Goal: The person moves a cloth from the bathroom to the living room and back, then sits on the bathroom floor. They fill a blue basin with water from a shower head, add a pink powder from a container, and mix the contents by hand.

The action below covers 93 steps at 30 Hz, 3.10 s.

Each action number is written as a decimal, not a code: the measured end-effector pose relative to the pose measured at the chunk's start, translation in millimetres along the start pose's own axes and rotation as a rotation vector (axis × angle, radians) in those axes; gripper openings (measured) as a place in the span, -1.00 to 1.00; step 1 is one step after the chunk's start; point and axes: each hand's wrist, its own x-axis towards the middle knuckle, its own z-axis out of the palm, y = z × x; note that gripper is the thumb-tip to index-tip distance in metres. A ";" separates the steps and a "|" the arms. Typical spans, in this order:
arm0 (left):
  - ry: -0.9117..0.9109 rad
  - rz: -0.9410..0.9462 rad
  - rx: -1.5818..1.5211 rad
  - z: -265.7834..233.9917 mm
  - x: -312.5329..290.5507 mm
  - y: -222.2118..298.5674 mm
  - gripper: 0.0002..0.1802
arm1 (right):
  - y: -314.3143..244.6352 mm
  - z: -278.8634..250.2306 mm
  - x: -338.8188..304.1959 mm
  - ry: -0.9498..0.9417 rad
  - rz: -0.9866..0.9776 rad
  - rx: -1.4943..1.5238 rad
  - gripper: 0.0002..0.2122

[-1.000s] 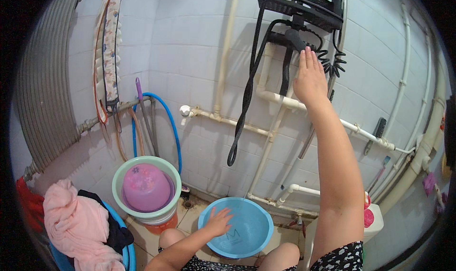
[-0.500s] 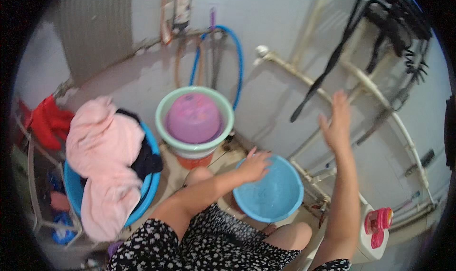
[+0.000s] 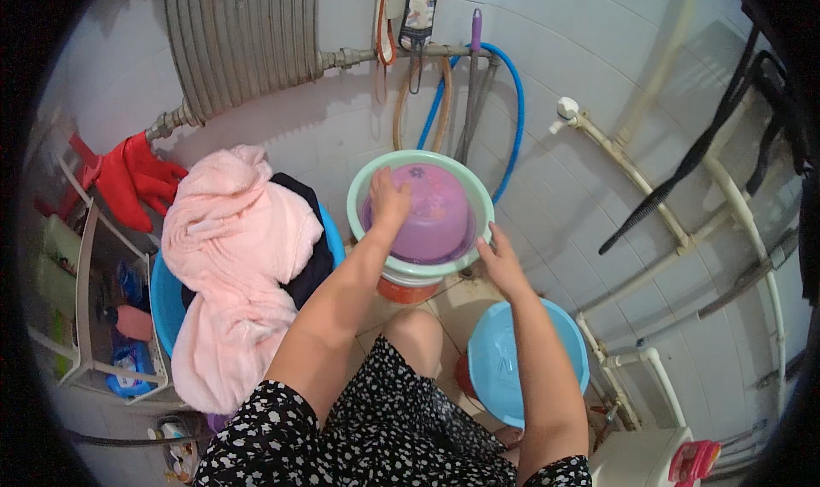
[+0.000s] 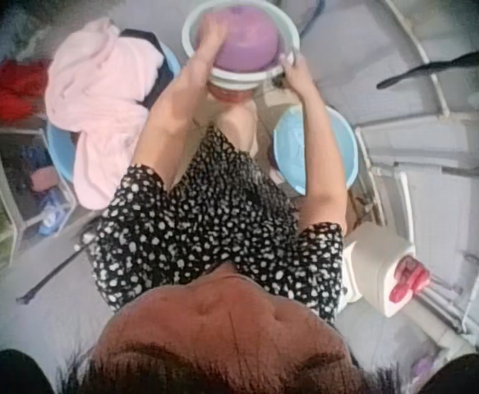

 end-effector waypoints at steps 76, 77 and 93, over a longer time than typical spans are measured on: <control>-0.172 0.795 -0.162 -92.3 43.7 59.6 -0.16 | -40.5 -25.1 91.1 0.007 0.035 0.801 -0.38; -0.180 0.798 -0.155 -93.7 38.6 60.7 -0.18 | -38.9 -25.5 88.0 0.023 0.023 0.827 -0.38; -0.368 -0.236 -1.274 -86.2 10.6 69.6 -0.28 | -33.4 -37.5 32.0 0.132 -0.452 0.515 -0.11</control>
